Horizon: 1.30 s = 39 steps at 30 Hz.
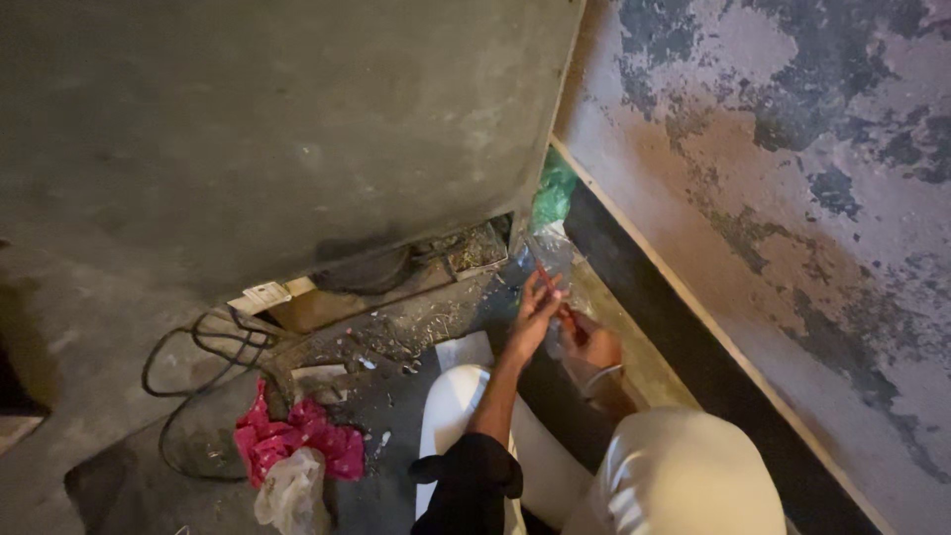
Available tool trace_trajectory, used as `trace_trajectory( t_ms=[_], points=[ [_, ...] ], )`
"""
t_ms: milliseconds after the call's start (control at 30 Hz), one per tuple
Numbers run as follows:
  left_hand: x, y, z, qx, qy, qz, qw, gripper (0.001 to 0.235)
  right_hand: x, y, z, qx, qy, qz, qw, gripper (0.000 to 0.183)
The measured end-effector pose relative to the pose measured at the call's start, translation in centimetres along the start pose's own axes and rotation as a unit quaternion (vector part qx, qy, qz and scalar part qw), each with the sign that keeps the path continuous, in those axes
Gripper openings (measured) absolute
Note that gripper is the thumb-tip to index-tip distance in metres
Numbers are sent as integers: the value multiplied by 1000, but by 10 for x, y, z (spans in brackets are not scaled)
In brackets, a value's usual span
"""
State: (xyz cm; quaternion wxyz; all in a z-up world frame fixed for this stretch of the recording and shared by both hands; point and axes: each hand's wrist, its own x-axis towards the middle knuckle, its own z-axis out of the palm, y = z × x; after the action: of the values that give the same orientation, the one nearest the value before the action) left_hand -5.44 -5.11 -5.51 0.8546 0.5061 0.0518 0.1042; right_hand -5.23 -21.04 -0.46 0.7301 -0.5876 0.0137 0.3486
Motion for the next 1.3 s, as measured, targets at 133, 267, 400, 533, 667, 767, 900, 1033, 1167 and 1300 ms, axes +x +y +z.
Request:
trace_trajectory(
  t_ms=[133, 267, 400, 533, 667, 767, 900, 1033, 1167, 1300],
  points=[
    [2, -2, 3, 34, -1, 7, 999, 74, 12, 19, 2, -208, 115, -166, 957, 34],
    [-4, 20, 3, 51, 31, -56, 997, 72, 11, 28, -5, -70, 74, -78, 992, 31],
    [-5, 39, 11, -22, 45, -68, 996, 70, -1, 15, -5, 135, -19, -7, 991, 32],
    [-6, 37, 12, 82, 45, -44, 995, 67, -26, 2, 17, -510, 232, -367, 743, 34],
    [-9, 44, 11, 97, 109, -87, 986, 61, -44, -14, 40, -309, 201, -281, 886, 42],
    [2, 58, 11, 81, 134, -151, 976, 61, -32, -28, 38, -119, 121, -194, 966, 46],
    [-6, 47, 9, 74, 75, -67, 992, 56, -22, -20, 7, 196, -98, 32, 975, 44],
    [-3, 34, 9, 46, 83, -96, 991, 51, -9, 0, 11, -326, 128, -361, 864, 40],
    [4, 32, 8, 54, 61, -76, 994, 48, -10, -1, 14, -201, 135, -193, 951, 39],
    [-2, 35, 5, 32, 70, -145, 986, 46, -20, -16, 12, -71, 87, -38, 993, 39]
  ],
)
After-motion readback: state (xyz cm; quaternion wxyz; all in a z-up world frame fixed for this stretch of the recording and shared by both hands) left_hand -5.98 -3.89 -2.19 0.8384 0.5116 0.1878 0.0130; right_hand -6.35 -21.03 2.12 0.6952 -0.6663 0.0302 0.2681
